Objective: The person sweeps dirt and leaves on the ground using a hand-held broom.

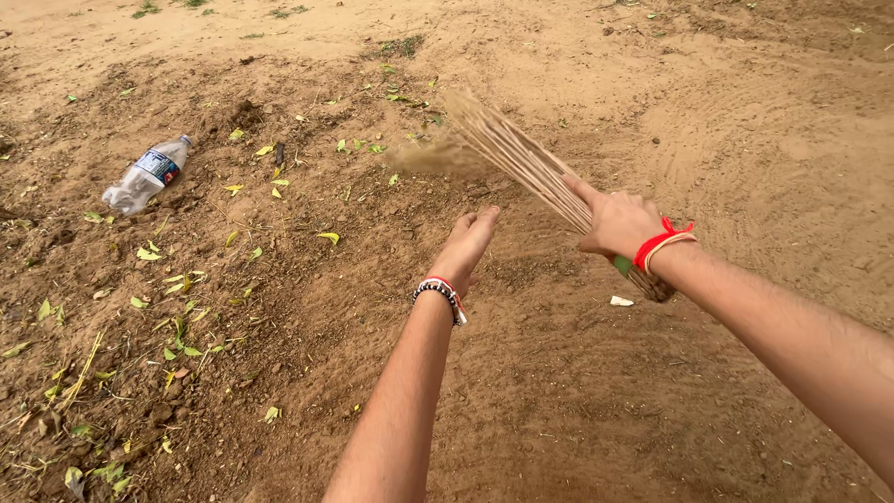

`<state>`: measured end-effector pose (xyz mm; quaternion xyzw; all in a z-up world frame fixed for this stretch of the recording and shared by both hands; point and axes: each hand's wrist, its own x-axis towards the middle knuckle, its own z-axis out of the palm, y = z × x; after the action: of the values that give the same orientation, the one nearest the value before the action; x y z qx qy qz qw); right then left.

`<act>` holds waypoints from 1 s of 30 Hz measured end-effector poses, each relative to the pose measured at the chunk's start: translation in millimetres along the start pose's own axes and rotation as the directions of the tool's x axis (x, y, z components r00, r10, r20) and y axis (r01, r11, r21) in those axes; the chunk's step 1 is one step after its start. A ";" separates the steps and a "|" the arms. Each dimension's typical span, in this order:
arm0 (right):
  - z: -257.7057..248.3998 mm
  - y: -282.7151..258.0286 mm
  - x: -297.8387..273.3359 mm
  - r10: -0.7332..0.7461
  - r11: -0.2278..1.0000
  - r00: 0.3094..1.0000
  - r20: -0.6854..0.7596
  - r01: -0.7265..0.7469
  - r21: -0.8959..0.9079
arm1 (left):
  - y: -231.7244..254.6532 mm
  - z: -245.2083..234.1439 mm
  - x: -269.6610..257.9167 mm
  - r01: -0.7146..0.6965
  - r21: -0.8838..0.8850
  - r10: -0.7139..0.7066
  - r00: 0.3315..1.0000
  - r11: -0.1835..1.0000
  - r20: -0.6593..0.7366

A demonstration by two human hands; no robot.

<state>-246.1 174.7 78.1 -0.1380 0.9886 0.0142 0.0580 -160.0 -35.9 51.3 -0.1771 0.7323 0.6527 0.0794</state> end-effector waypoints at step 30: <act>28.7 -154.8 -9.5 -0.037 0.998 0.980 0.196 0.048 -0.050 | -28.4 -103.9 -8.8 0.051 -0.174 -0.137 0.839 0.983 -0.527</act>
<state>-191.3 29.6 48.9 -0.1587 0.9742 0.0535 0.1511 -129.7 -139.3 42.0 -0.3940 0.6634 0.6266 -0.1102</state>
